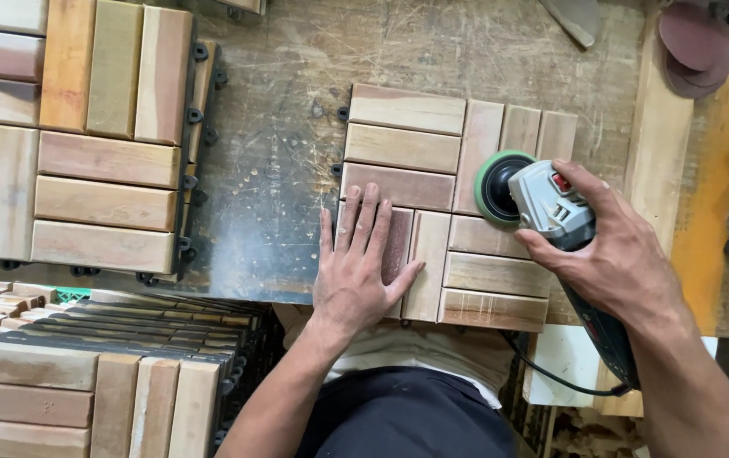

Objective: Sanding the surface of interlocking wooden floor tiles using an angle grinder with a sanding disc.

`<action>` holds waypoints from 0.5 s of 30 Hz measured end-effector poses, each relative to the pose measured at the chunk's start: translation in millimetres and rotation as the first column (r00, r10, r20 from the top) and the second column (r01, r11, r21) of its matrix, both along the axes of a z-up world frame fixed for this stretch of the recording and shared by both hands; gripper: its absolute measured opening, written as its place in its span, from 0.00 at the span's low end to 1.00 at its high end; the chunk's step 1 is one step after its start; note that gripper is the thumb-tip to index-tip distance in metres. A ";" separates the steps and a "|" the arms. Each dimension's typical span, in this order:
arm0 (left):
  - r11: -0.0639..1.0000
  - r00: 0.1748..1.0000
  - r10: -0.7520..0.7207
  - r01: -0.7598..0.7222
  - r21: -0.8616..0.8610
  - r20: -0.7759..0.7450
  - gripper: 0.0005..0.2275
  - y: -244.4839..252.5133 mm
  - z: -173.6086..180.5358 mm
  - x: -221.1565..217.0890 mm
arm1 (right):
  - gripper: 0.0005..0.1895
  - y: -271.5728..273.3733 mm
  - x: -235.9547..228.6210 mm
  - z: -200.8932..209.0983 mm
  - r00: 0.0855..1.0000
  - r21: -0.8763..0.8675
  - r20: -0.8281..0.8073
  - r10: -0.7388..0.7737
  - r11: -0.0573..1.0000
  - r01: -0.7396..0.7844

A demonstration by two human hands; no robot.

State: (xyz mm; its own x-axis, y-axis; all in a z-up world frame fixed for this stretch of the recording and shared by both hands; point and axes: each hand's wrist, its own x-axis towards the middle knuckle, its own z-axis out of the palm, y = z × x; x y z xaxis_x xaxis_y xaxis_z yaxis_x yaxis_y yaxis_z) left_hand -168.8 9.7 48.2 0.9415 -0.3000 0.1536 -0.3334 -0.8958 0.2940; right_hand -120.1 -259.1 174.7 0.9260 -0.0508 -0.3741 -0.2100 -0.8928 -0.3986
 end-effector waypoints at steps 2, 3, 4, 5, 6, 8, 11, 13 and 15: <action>1.000 1.000 0.003 -0.003 -0.001 -0.006 0.44 0.1 -0.8 -0.4 | 0.45 0.5 3.9 2.4 0.999 -0.019 -0.024 -0.046 0.999 0.045; 1.000 1.000 0.008 -0.008 -0.002 -0.012 0.44 -0.2 -1.0 -0.8 | 0.45 0.3 5.6 3.8 0.995 -0.037 -0.048 -0.091 0.995 0.089; 1.000 1.000 0.006 -0.006 -0.001 -0.014 0.44 -0.3 -1.4 -1.3 | 0.45 -0.1 10.4 5.2 0.994 -0.037 -0.050 -0.092 0.995 0.091; 1.000 1.000 0.010 -0.010 0.003 -0.018 0.44 -0.5 -1.6 -1.9 | 0.45 -0.5 15.1 6.6 0.993 -0.042 -0.058 -0.105 0.994 0.103; 1.000 1.000 0.013 -0.013 0.006 -0.019 0.44 -0.7 -1.9 -1.2 | 0.46 -1.0 20.5 8.3 0.991 -0.047 -0.063 -0.119 0.992 0.116; 1.000 1.000 0.011 -0.012 -0.006 -0.018 0.44 -0.6 -2.2 -1.0 | 0.44 -4.4 33.3 6.9 0.994 -0.064 -0.037 -0.105 0.993 0.102; 1.000 1.000 0.013 -0.013 -0.019 -0.012 0.43 -0.1 -1.3 -1.3 | 0.42 -11.5 51.9 1.5 0.996 -0.089 0.050 -0.068 0.993 0.072; 1.000 1.000 0.011 -0.011 -0.022 -0.005 0.43 -1.0 -0.8 -0.9 | 0.41 -20.4 63.1 -4.7 0.993 -0.101 0.111 -0.049 0.993 0.060; 1.000 1.000 0.020 -0.019 -0.025 0.012 0.42 -1.1 -0.3 -1.3 | 0.40 -30.6 73.3 -13.5 0.978 -0.139 0.205 0.042 0.990 -0.014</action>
State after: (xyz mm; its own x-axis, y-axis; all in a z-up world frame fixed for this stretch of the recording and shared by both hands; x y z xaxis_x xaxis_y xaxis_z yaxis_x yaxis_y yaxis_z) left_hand -170.1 8.5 47.9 0.9450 -0.2777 0.1726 -0.3198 -0.8946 0.3121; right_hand -46.8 -289.7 161.1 0.9844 -0.0607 -0.1651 -0.1096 -0.9458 -0.3056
